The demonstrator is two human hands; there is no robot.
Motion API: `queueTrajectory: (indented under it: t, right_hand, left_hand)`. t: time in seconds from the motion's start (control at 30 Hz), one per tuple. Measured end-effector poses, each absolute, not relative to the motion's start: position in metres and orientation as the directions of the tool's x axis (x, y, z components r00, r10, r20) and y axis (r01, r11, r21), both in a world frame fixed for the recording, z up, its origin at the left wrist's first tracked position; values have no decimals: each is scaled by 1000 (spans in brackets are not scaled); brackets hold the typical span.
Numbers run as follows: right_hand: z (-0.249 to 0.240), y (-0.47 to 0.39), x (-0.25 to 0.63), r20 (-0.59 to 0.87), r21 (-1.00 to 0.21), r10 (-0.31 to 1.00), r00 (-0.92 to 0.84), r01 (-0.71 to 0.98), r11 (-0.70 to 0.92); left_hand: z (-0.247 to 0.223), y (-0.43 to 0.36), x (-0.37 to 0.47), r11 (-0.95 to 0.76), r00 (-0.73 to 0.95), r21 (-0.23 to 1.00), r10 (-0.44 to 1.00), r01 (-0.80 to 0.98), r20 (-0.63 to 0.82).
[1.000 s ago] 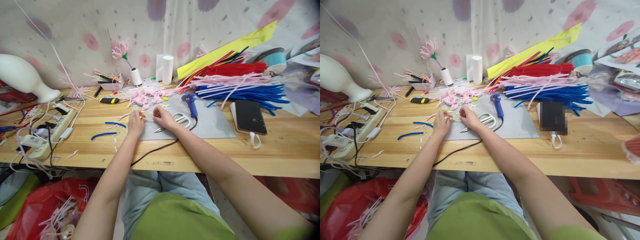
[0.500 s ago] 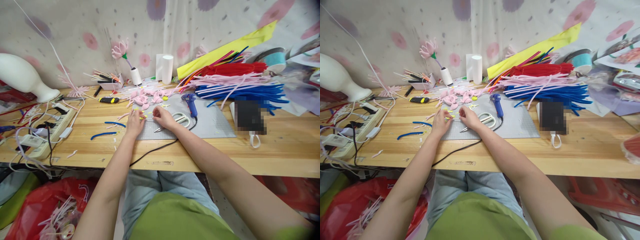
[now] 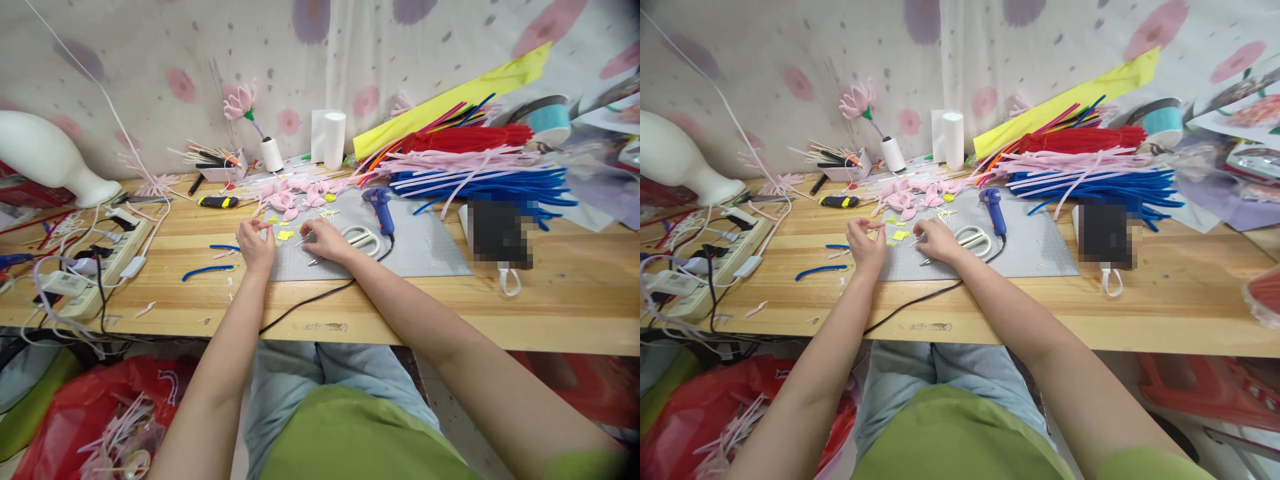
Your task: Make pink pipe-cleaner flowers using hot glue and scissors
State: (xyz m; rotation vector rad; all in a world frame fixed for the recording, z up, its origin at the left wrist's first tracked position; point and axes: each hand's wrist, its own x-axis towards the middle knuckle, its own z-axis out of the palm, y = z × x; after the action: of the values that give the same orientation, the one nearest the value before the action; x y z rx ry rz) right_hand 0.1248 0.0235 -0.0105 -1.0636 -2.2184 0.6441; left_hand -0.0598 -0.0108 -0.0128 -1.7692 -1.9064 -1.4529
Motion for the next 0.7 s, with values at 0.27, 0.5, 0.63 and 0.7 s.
queueTrajectory:
  t: [0.27,0.5,0.63,0.7]
  right_hand:
    - [-2,33,115,384,-728,830,-406,420,542]
    - [15,36,96,289,-725,883,-371,518,454]
    - [17,38,100,311,-676,865,-393,548,492]
    - [18,39,103,322,-641,848,-421,563,522]
  left_hand:
    - [-13,-11,-56,-194,-256,501,675,843,692]
    - [-13,-12,-56,-208,-219,480,690,852,690]
    - [-11,-14,-59,-228,-184,447,684,865,706]
    - [-9,-15,-57,-257,-141,417,684,872,716]
